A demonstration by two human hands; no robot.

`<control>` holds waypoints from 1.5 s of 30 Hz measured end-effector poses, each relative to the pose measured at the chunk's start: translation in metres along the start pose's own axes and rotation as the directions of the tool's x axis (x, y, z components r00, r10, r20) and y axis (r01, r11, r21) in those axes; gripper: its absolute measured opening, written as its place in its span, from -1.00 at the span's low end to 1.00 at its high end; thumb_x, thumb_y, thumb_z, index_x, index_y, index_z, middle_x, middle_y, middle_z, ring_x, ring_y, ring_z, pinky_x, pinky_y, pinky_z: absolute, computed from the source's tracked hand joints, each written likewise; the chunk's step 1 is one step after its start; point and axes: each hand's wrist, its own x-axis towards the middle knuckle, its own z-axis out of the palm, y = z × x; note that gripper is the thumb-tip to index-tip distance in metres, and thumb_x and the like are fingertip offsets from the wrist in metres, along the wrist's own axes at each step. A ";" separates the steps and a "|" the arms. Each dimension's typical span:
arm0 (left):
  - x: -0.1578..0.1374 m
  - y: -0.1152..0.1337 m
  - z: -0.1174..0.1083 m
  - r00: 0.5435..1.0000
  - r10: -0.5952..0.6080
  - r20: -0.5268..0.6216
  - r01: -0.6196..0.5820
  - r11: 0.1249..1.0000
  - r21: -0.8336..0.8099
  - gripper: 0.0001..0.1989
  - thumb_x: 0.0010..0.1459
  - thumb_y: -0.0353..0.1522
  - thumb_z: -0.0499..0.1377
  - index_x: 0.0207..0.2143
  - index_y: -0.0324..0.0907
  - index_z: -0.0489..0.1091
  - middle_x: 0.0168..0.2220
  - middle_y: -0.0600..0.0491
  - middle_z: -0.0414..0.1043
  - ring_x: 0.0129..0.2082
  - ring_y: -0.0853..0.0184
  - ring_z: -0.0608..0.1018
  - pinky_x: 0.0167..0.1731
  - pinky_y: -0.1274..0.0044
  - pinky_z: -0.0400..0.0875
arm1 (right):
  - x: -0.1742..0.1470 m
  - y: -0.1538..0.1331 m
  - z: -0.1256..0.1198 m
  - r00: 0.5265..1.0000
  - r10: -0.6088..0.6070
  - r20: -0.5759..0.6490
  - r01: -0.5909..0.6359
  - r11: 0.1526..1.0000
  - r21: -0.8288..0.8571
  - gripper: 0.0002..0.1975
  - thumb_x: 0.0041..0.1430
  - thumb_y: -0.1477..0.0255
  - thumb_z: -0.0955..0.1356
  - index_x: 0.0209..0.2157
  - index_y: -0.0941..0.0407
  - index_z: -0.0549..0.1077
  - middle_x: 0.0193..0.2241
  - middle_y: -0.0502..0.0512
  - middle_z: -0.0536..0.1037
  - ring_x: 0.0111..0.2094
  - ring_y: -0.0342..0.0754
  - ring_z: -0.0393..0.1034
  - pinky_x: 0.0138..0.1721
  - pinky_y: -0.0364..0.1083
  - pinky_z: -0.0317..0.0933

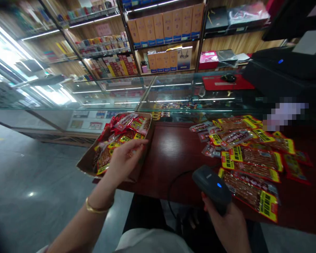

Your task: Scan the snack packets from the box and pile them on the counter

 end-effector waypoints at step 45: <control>-0.020 0.016 0.025 0.820 -0.561 -0.117 0.233 0.512 -0.827 -0.69 0.12 -0.14 0.35 -0.29 -0.13 0.37 -0.28 0.12 0.49 -0.34 0.39 0.56 -0.33 0.51 0.64 | -0.006 -0.020 0.001 0.993 0.115 0.001 -0.114 0.984 0.140 -0.71 -0.05 0.13 0.52 -0.49 0.08 0.65 -0.53 0.11 0.70 -0.52 0.07 0.61 -0.46 -0.11 0.47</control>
